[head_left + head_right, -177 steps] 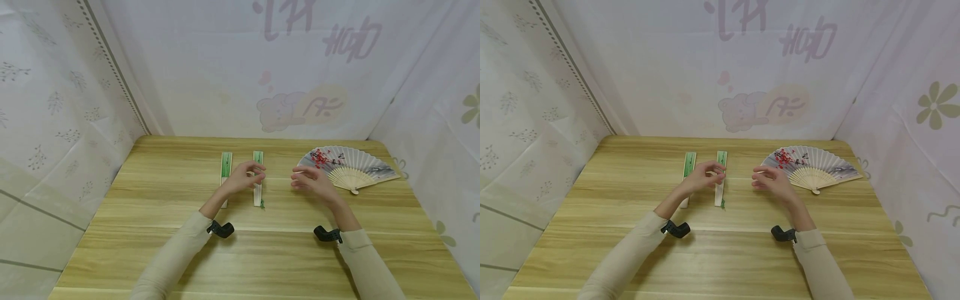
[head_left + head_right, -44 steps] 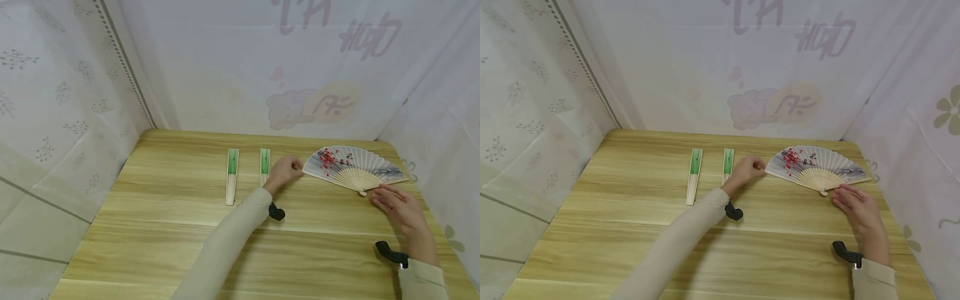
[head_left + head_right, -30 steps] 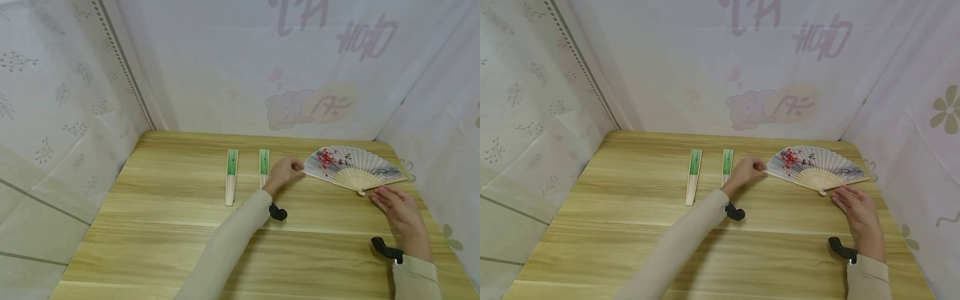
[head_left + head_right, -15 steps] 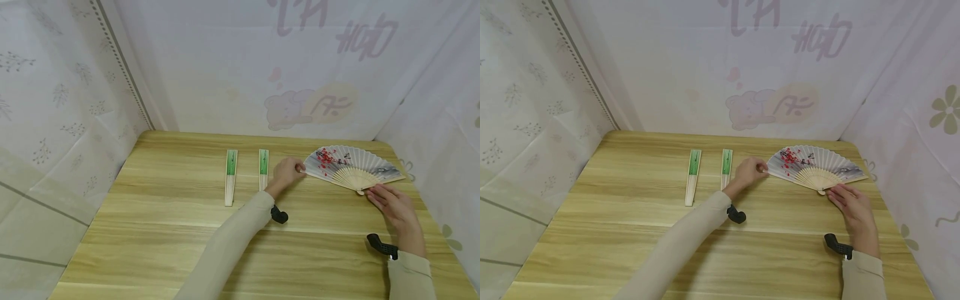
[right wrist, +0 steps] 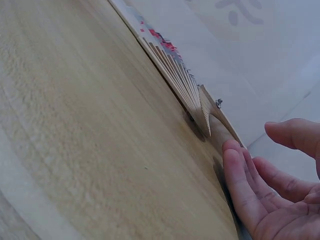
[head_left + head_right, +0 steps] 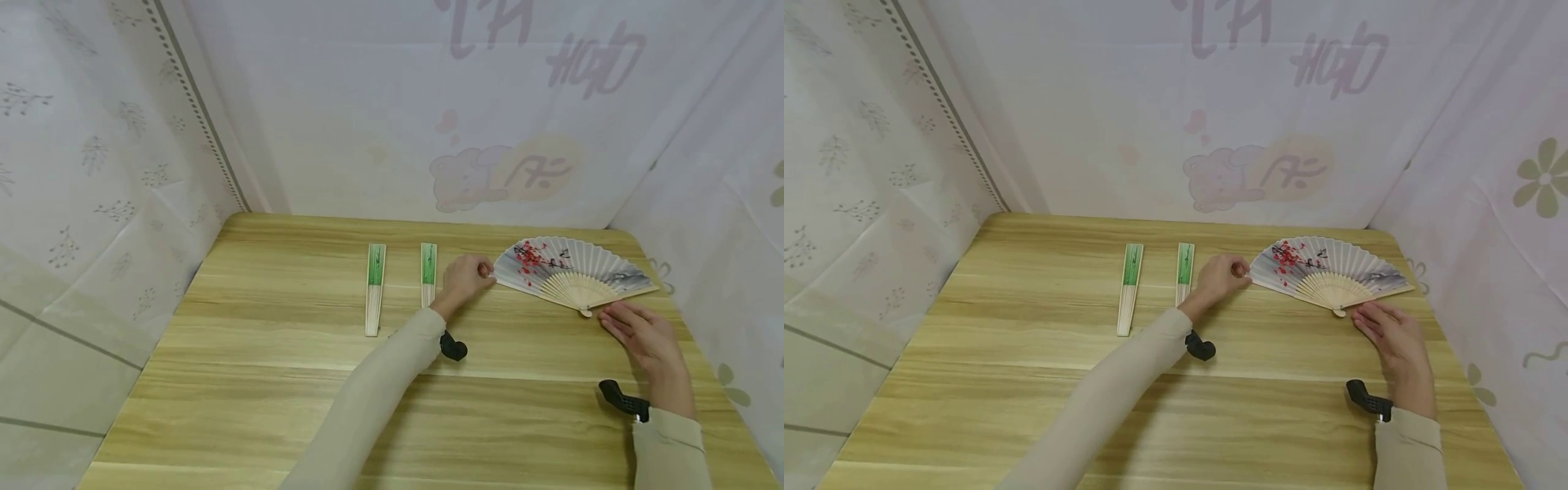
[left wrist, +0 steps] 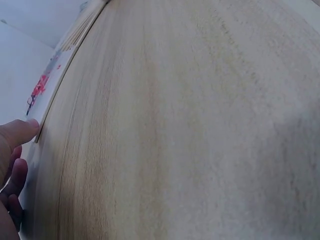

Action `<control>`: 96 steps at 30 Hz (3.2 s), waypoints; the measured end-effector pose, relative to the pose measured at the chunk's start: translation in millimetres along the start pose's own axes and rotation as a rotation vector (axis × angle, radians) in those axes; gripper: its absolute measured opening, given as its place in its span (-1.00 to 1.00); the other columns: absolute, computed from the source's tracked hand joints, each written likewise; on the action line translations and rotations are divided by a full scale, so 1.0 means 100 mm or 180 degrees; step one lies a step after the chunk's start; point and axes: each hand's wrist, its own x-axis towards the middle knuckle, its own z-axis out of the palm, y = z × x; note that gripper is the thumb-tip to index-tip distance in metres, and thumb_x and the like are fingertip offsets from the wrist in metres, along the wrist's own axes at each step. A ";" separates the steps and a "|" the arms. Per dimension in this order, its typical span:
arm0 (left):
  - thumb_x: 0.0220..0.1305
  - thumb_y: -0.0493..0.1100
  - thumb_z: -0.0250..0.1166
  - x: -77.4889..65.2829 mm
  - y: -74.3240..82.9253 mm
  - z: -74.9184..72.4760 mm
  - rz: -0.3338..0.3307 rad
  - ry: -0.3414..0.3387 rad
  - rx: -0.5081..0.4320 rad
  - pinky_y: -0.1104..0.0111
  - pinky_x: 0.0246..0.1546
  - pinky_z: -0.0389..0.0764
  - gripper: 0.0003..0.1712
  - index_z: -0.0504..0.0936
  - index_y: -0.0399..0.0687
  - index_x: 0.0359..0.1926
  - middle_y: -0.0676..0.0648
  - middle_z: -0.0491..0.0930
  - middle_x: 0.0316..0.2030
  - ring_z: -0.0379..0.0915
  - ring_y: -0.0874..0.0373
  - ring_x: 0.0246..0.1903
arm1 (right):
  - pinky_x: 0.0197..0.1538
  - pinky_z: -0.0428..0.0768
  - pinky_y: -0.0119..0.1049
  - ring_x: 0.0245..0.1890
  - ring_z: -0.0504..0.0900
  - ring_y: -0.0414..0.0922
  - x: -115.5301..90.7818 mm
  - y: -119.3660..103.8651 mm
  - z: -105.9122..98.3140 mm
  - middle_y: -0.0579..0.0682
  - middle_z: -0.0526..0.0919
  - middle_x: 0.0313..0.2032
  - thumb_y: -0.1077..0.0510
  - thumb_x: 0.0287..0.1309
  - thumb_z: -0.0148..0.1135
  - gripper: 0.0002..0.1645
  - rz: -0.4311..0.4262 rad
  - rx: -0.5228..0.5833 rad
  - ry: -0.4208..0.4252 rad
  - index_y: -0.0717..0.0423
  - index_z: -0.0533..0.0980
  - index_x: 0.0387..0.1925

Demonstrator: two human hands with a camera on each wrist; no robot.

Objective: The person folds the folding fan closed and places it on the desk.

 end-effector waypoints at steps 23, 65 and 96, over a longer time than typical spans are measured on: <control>0.21 0.03 0.53 0.01 -0.04 0.01 -0.0223 -0.0107 -0.0080 0.44 -0.45 0.37 -0.85 0.75 0.23 -0.23 0.28 0.56 -0.40 0.43 0.37 -0.40 | 0.05 0.62 -0.15 -0.14 0.74 0.06 0.07 0.08 0.09 0.27 0.70 -0.20 0.57 0.38 0.01 -0.74 -0.0074 0.0258 0.0038 0.36 0.60 -0.15; 0.23 0.05 0.51 0.05 0.00 0.03 -0.0424 -0.0055 -0.0023 0.43 -0.44 0.40 -0.84 0.73 0.19 -0.24 0.27 0.56 -0.40 0.45 0.36 -0.39 | -0.10 0.69 -0.19 -0.32 0.76 0.02 0.18 0.06 0.14 0.17 0.69 -0.34 0.60 0.28 0.14 -0.78 -0.0010 0.0021 0.0502 0.34 0.63 -0.32; 0.38 -0.07 0.38 0.07 -0.04 -0.29 0.0105 -0.0187 -0.0353 0.45 -0.38 0.44 -0.89 0.64 0.04 -0.24 0.15 0.59 -0.30 0.49 0.29 -0.30 | 0.01 0.66 -0.15 -0.23 0.75 0.08 0.19 -0.04 0.20 0.22 0.70 -0.28 0.50 0.44 -0.01 -0.73 0.0391 0.0416 0.0178 0.35 0.60 -0.30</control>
